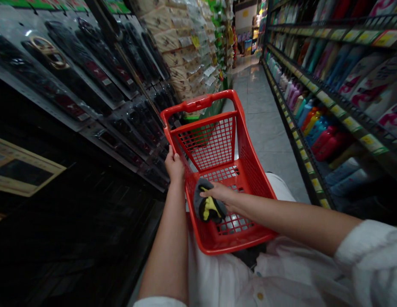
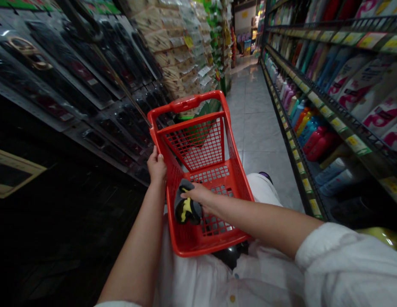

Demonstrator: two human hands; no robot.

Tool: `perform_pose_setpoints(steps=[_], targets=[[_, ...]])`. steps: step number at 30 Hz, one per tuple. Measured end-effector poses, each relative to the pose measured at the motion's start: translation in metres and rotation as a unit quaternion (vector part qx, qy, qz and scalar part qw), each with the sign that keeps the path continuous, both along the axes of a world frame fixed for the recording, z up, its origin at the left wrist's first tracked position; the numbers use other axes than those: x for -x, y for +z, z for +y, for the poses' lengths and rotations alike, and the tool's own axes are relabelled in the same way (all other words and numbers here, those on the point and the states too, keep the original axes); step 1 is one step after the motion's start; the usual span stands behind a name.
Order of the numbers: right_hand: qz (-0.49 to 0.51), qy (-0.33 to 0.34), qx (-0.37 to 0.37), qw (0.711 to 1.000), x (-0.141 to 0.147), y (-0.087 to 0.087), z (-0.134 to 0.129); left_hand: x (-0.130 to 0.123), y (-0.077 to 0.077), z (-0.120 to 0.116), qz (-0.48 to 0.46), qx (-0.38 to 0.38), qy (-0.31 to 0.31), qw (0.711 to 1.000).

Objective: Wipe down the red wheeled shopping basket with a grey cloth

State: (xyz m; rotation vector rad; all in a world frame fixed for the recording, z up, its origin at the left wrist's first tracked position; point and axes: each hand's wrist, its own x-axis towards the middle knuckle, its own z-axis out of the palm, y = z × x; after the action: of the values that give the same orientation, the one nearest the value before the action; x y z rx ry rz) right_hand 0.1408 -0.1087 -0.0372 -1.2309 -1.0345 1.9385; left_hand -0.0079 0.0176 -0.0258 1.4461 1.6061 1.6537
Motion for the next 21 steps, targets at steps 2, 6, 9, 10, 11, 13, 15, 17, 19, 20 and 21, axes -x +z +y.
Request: perform_pose_setpoints(steps=[2, 6, 9, 10, 11, 13, 15, 17, 19, 20, 21], targets=[[-0.063, -0.047, -0.087, 0.993, -0.007, 0.002, 0.020, -0.002, 0.001, -0.001, 0.008, 0.000, 0.005, 1.000], [-0.330, -0.048, -0.242, 0.911, -0.021, -0.013, 0.059, -0.006, 0.003, -0.003, 0.047, 0.014, 0.003, 0.999], [-0.448, 0.073, -0.303, 0.838, -0.026, -0.033, 0.074, -0.013, 0.004, -0.005, 0.106, 0.024, -0.005, 0.994], [-0.472, 0.114, -0.307, 0.818, -0.025, -0.041, 0.073, -0.016, 0.005, -0.007, 0.130, 0.033, -0.004, 0.991], [-0.490, 0.147, -0.302, 0.804, -0.023, -0.050, 0.070, -0.019, 0.006, -0.008, 0.156, 0.047, 0.000, 0.987], [-0.521, 0.177, -0.273, 0.789, -0.015, -0.069, 0.055, -0.025, 0.008, -0.011, 0.208, 0.072, 0.014, 0.975], [-0.560, 0.169, -0.265, 0.767, -0.004, -0.088, 0.033, -0.029, 0.010, -0.014, 0.250, 0.092, 0.027, 0.963], [-0.570, 0.214, -0.302, 0.733, 0.007, -0.105, 0.012, -0.031, 0.010, -0.016, 0.280, 0.096, 0.033, 0.955], [-0.564, 0.249, -0.340, 0.710, 0.012, -0.115, 0.001, -0.032, 0.010, -0.018, 0.304, 0.084, 0.030, 0.948], [-0.556, 0.263, -0.357, 0.703, 0.012, -0.118, 0.001, -0.032, 0.010, -0.019, 0.317, 0.077, 0.027, 0.945], [-0.548, 0.274, -0.372, 0.698, 0.010, -0.119, 0.004, -0.032, 0.009, -0.021, 0.332, 0.071, 0.023, 0.940]])
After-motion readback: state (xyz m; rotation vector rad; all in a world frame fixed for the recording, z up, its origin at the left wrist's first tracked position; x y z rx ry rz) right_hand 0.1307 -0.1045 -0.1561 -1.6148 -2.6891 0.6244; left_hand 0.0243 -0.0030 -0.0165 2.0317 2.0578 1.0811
